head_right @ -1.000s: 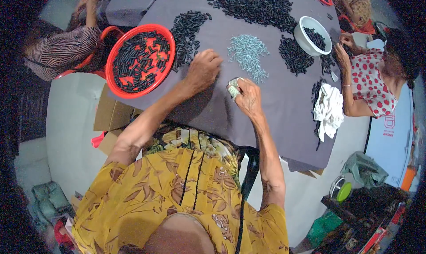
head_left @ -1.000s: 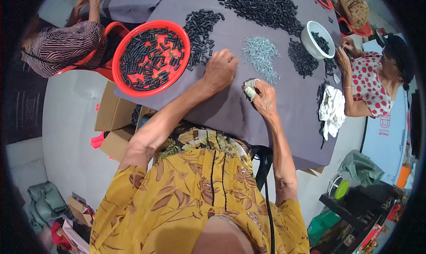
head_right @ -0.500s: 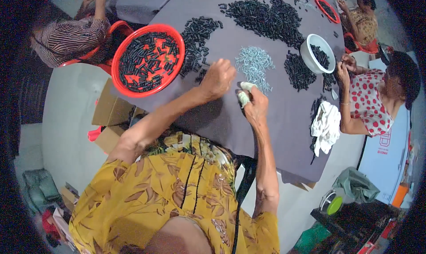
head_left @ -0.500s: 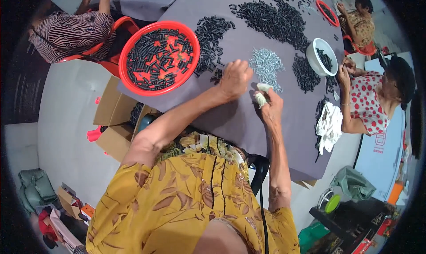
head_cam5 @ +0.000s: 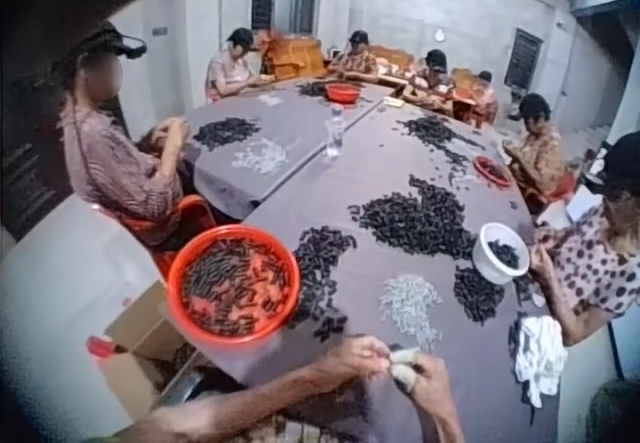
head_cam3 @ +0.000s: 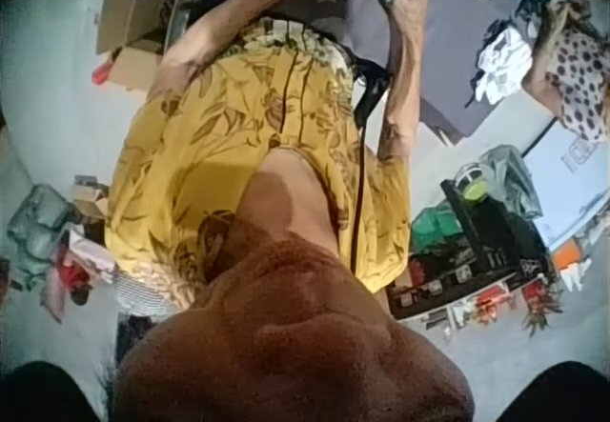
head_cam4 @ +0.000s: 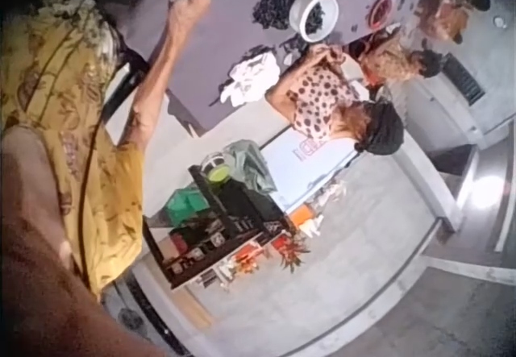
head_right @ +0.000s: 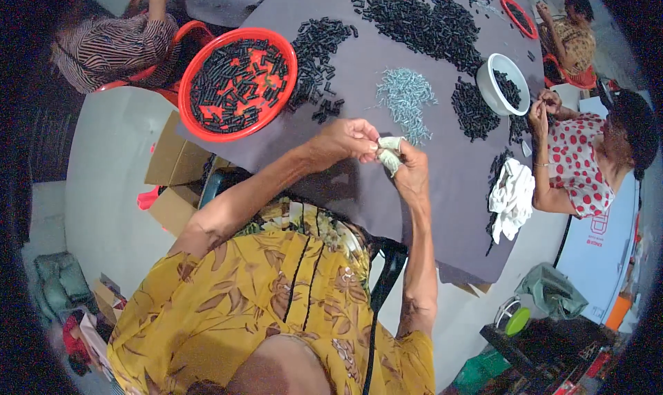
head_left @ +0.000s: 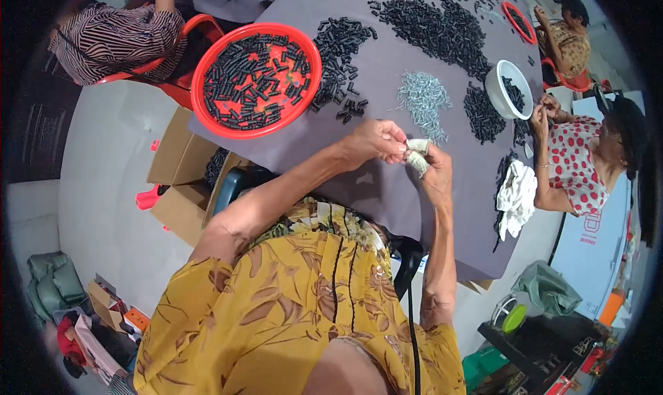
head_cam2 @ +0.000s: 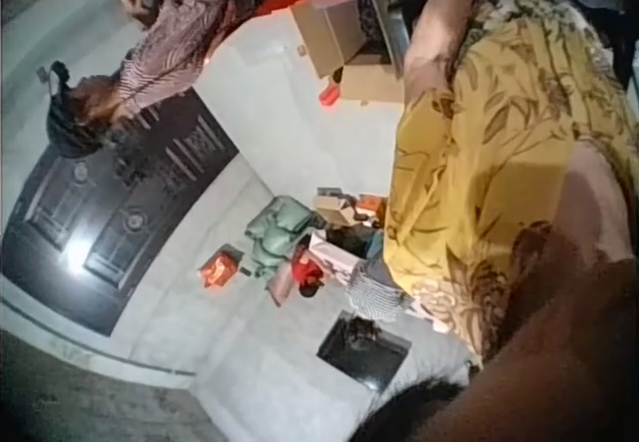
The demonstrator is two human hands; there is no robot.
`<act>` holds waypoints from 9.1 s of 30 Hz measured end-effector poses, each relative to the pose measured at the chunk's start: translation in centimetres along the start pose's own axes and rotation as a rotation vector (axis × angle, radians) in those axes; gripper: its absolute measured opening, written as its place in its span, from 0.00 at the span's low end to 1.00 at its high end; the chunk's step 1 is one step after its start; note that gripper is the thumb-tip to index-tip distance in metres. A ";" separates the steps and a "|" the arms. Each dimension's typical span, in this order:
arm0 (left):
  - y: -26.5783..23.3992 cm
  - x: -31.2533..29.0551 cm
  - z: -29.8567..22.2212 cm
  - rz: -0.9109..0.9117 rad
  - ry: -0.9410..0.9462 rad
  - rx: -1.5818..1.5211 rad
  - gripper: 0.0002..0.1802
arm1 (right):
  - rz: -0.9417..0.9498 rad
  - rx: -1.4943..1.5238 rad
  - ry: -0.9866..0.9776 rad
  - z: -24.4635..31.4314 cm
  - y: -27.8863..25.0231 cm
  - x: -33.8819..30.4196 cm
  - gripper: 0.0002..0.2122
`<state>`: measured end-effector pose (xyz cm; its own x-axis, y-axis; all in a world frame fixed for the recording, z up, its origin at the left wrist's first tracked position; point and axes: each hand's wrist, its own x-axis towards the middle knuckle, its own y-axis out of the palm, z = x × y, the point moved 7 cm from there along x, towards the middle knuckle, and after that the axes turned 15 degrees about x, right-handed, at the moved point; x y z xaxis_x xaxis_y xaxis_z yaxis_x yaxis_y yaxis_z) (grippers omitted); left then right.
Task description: Sorting small black plastic parts and placing them into a small mesh bag.
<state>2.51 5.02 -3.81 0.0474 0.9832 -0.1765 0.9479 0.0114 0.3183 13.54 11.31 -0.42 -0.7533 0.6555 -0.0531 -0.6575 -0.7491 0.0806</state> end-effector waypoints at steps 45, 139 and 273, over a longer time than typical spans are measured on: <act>-7.1 0.1 -5.4 -0.798 0.319 1.625 0.07 | -0.130 0.329 0.095 -4.0 -1.7 0.2 0.04; -0.8 -1.5 -5.0 -0.199 0.043 -0.317 0.11 | 0.042 -0.821 -0.787 11.3 7.0 -1.9 0.12; -2.1 -3.9 -0.5 0.030 -0.004 0.074 0.12 | 0.105 -0.259 0.044 0.4 3.5 4.1 0.05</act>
<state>0.17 1.22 -3.34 0.0775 0.9821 -0.1715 0.9668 -0.0320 0.2536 8.16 11.39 0.03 -0.8135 0.5727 -0.1013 -0.5533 -0.8157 -0.1686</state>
